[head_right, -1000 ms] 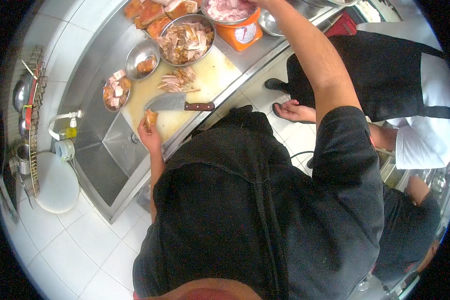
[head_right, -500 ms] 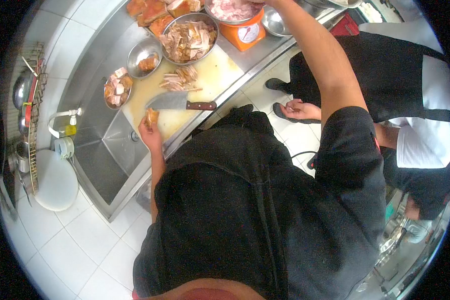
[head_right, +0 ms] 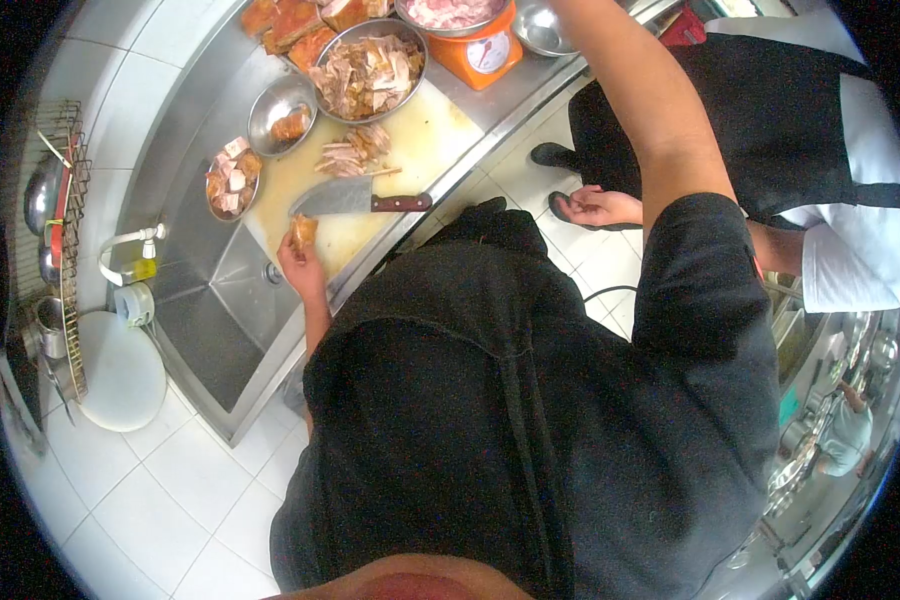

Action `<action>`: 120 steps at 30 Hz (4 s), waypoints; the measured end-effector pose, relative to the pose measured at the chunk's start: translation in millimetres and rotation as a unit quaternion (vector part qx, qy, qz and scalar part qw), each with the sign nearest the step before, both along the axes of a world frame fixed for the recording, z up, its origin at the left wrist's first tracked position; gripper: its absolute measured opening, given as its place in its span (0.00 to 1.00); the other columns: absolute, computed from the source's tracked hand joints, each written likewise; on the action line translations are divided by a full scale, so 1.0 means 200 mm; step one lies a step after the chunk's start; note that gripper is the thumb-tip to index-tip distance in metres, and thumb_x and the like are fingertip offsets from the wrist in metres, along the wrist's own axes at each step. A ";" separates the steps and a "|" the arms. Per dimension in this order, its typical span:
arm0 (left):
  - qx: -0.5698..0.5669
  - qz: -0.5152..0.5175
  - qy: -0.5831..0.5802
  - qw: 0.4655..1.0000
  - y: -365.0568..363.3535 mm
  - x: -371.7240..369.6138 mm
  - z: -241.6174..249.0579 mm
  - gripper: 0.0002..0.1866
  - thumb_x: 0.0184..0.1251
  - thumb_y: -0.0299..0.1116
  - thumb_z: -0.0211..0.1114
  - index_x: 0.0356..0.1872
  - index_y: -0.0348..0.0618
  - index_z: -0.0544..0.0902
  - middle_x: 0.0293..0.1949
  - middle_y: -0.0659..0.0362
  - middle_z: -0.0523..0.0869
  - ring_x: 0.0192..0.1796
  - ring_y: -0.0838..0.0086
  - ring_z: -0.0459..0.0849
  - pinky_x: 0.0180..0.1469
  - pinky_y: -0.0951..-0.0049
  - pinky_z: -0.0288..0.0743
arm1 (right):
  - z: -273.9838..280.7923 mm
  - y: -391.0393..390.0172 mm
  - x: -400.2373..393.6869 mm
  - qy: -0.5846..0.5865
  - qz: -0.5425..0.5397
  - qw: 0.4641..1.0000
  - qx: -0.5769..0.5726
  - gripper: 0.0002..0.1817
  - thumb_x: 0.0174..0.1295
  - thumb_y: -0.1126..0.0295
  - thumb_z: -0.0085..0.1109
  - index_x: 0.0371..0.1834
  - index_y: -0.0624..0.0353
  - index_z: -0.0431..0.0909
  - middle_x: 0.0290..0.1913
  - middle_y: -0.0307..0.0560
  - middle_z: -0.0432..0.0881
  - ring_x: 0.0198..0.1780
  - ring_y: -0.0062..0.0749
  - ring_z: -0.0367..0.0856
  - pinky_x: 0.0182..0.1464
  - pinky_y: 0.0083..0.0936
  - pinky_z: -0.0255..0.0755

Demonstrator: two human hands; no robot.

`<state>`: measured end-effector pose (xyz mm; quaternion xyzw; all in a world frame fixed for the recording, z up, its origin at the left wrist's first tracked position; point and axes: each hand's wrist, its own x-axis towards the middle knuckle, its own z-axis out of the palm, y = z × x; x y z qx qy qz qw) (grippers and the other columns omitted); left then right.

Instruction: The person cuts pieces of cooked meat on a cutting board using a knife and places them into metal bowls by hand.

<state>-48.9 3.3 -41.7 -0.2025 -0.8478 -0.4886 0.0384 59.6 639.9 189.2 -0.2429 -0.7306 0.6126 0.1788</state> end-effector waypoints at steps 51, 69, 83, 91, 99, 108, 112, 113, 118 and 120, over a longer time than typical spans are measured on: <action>-0.006 0.021 0.077 0.997 0.01 -0.01 -0.01 0.23 0.63 0.20 0.68 0.61 0.40 0.81 0.53 0.47 0.84 0.58 0.52 0.84 0.61 0.59 0.79 | 0.45 -0.38 0.15 0.079 -0.188 0.837 0.508 0.15 0.73 0.60 0.62 0.58 0.51 0.88 0.42 0.52 0.91 0.44 0.33 0.92 0.45 0.33 0.84; -0.002 0.069 -0.046 0.997 0.00 0.01 0.09 0.19 0.61 0.25 0.70 0.55 0.40 0.83 0.45 0.49 0.83 0.39 0.60 0.85 0.46 0.62 0.82 | -0.64 -1.90 0.06 -0.254 0.267 0.875 0.315 0.26 0.61 0.71 0.61 0.64 0.58 0.74 0.47 0.64 0.88 0.53 0.60 0.87 0.56 0.49 0.79; 0.274 0.111 -0.380 0.876 -0.15 -0.34 0.05 0.14 0.78 0.31 0.62 0.59 0.35 0.79 0.39 0.54 0.87 0.32 0.70 0.86 0.36 0.68 0.85 | -0.62 -1.90 0.11 -0.246 0.262 0.922 0.146 0.16 0.72 0.62 0.60 0.50 0.65 0.78 0.33 0.59 0.85 0.32 0.49 0.85 0.39 0.45 0.79; 0.260 0.134 -0.331 0.897 -0.14 -0.34 0.08 0.14 0.77 0.30 0.64 0.57 0.35 0.80 0.41 0.55 0.87 0.32 0.74 0.85 0.36 0.71 0.85 | -0.75 -1.85 0.10 -0.195 0.262 0.900 0.288 0.14 0.66 0.65 0.62 0.46 0.66 0.78 0.33 0.63 0.86 0.34 0.58 0.86 0.42 0.45 0.79; 0.187 0.148 -0.248 0.939 -0.11 -0.34 0.09 0.12 0.71 0.25 0.67 0.52 0.32 0.84 0.33 0.57 0.86 0.28 0.76 0.86 0.30 0.74 0.83 | -0.71 -1.87 0.05 -0.220 0.286 0.875 0.322 0.14 0.64 0.66 0.63 0.45 0.66 0.78 0.40 0.69 0.87 0.45 0.65 0.87 0.52 0.54 0.79; -0.063 0.102 0.005 0.993 -0.04 -0.20 0.17 0.14 0.62 0.26 0.70 0.49 0.41 0.84 0.42 0.49 0.85 0.45 0.54 0.88 0.49 0.57 0.84 | -0.71 -1.90 0.03 -0.208 0.318 0.849 0.368 0.13 0.64 0.72 0.58 0.50 0.64 0.71 0.37 0.73 0.86 0.44 0.69 0.86 0.50 0.59 0.78; -0.070 0.027 0.075 0.994 0.00 -0.06 0.18 0.16 0.61 0.26 0.71 0.51 0.43 0.82 0.50 0.48 0.82 0.52 0.50 0.85 0.55 0.56 0.82 | -0.72 -1.89 0.03 -0.185 0.298 0.871 0.342 0.13 0.67 0.72 0.56 0.51 0.64 0.70 0.35 0.73 0.85 0.43 0.72 0.85 0.49 0.60 0.78; -0.073 0.017 0.088 0.993 0.00 -0.02 0.19 0.17 0.61 0.25 0.71 0.52 0.44 0.82 0.50 0.49 0.82 0.51 0.51 0.86 0.55 0.56 0.82 | -0.72 -1.89 0.04 -0.174 0.299 0.873 0.344 0.13 0.67 0.72 0.56 0.51 0.63 0.69 0.35 0.73 0.85 0.42 0.72 0.85 0.48 0.61 0.77; -0.058 -0.007 0.094 0.994 0.01 0.02 0.18 0.20 0.60 0.25 0.72 0.54 0.43 0.81 0.50 0.49 0.82 0.52 0.50 0.85 0.57 0.56 0.81 | -0.64 -1.96 0.02 -0.154 0.299 0.871 0.358 0.14 0.69 0.71 0.54 0.55 0.60 0.68 0.33 0.72 0.85 0.38 0.72 0.85 0.44 0.62 0.77; -0.048 0.006 0.071 0.996 0.02 0.01 0.16 0.20 0.60 0.25 0.72 0.54 0.42 0.81 0.50 0.48 0.83 0.51 0.49 0.85 0.56 0.56 0.81 | -0.57 -2.01 -0.02 -0.156 0.303 0.866 0.367 0.19 0.69 0.72 0.53 0.63 0.59 0.67 0.32 0.70 0.85 0.37 0.70 0.85 0.43 0.60 0.77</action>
